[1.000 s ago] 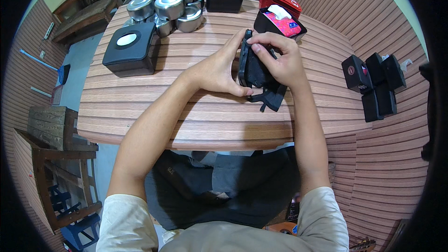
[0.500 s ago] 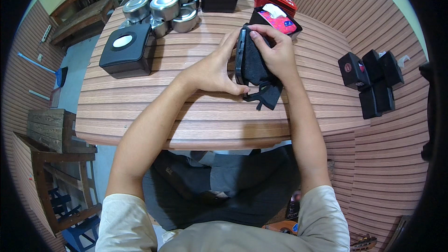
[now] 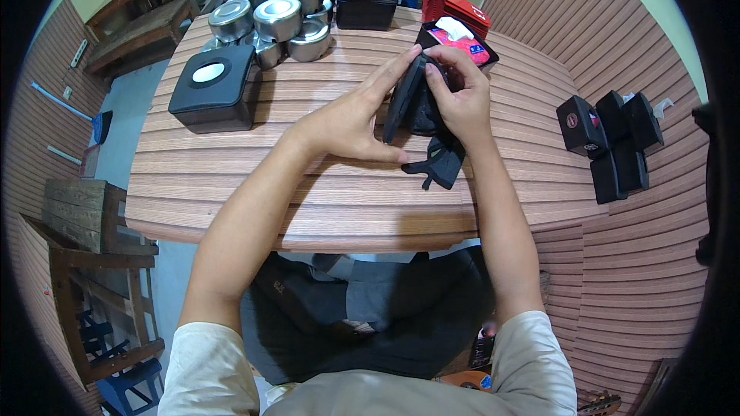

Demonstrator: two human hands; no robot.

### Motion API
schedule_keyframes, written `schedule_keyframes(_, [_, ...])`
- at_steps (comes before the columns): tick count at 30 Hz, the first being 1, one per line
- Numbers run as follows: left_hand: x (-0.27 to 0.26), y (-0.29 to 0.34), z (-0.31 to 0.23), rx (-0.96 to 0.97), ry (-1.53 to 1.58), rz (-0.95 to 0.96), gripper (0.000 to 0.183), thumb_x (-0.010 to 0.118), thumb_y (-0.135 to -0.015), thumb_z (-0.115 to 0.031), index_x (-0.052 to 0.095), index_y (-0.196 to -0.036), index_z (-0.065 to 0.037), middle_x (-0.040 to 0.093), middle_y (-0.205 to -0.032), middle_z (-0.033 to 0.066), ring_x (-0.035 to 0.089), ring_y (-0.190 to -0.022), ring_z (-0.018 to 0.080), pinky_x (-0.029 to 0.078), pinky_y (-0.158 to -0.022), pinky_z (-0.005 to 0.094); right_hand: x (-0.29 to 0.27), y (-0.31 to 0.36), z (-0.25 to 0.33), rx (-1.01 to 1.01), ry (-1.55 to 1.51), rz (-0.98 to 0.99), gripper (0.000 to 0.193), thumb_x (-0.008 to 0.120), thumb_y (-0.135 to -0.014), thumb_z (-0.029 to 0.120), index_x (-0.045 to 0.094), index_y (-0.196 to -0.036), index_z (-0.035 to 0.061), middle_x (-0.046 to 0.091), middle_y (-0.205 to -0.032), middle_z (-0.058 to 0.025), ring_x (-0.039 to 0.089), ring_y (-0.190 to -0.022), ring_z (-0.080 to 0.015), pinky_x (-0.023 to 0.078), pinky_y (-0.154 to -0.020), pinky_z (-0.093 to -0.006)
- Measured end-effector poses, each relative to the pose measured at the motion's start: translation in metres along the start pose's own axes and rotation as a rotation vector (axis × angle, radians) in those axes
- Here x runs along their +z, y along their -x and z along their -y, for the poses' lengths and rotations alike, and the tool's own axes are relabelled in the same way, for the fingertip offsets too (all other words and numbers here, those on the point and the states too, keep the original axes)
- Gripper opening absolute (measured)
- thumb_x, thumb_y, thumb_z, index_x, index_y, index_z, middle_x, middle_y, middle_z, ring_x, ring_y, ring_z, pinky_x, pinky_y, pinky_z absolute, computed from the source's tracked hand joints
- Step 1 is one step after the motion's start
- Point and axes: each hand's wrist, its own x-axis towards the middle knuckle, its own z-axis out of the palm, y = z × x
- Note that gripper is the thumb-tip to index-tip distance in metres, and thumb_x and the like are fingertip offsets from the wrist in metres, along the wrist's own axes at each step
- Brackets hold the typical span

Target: The person assembles a black tissue box by inserting a black plastic insert into a fabric cover. They then place a pink tissue pack into the assembled box and adjust the tissues to fit properly.

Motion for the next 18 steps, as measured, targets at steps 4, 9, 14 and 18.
schedule_keyframes(4, [-0.001,0.0,0.0,-0.161,0.419,0.02,0.13,0.096,-0.08,-0.029,0.008,-0.174,-0.011,0.028,-0.173,0.0248,0.034,-0.16,0.0382,0.029,-0.13,0.0462,-0.002,0.0,0.009,-0.055,0.108,0.048,0.019,0.077,-0.095,0.003,0.076,-0.115,0.0022,0.076,-0.104,-0.0058,0.068,-0.086,-0.0144,0.053,-0.078,-0.0281])
schedule_keyframes(9, [0.007,-0.001,0.009,-0.116,0.171,-0.15,0.109,0.086,-0.088,-0.019,0.018,-0.172,-0.01,0.043,-0.164,0.026,0.046,-0.151,0.0351,0.038,-0.125,0.0439,0.008,0.0,0.021,-0.187,0.123,0.231,0.017,0.078,-0.09,-0.001,0.078,-0.107,0.0005,0.075,-0.099,-0.0126,0.073,-0.089,-0.0239,0.057,-0.078,-0.0342])
schedule_keyframes(14, [0.015,-0.002,0.018,-0.122,0.186,-0.207,0.095,0.068,-0.085,0.001,0.026,-0.17,-0.005,0.052,-0.158,0.0259,0.054,-0.146,0.0323,0.041,-0.122,0.0398,0.02,0.003,0.037,-0.234,0.134,0.269,0.019,0.078,-0.089,0.001,0.08,-0.108,0.0017,0.075,-0.098,-0.013,0.073,-0.087,-0.0281,0.059,-0.078,-0.0358])
schedule_keyframes(18, [0.015,-0.003,0.016,-0.106,0.178,-0.206,0.092,0.062,-0.083,0.006,0.029,-0.169,-0.002,0.056,-0.154,0.0254,0.056,-0.145,0.032,0.042,-0.122,0.0393,0.022,0.007,0.045,-0.267,0.197,0.347,0.019,0.078,-0.089,0.003,0.08,-0.108,0.0038,0.075,-0.098,-0.0125,0.074,-0.087,-0.0289,0.06,-0.074,-0.0376])
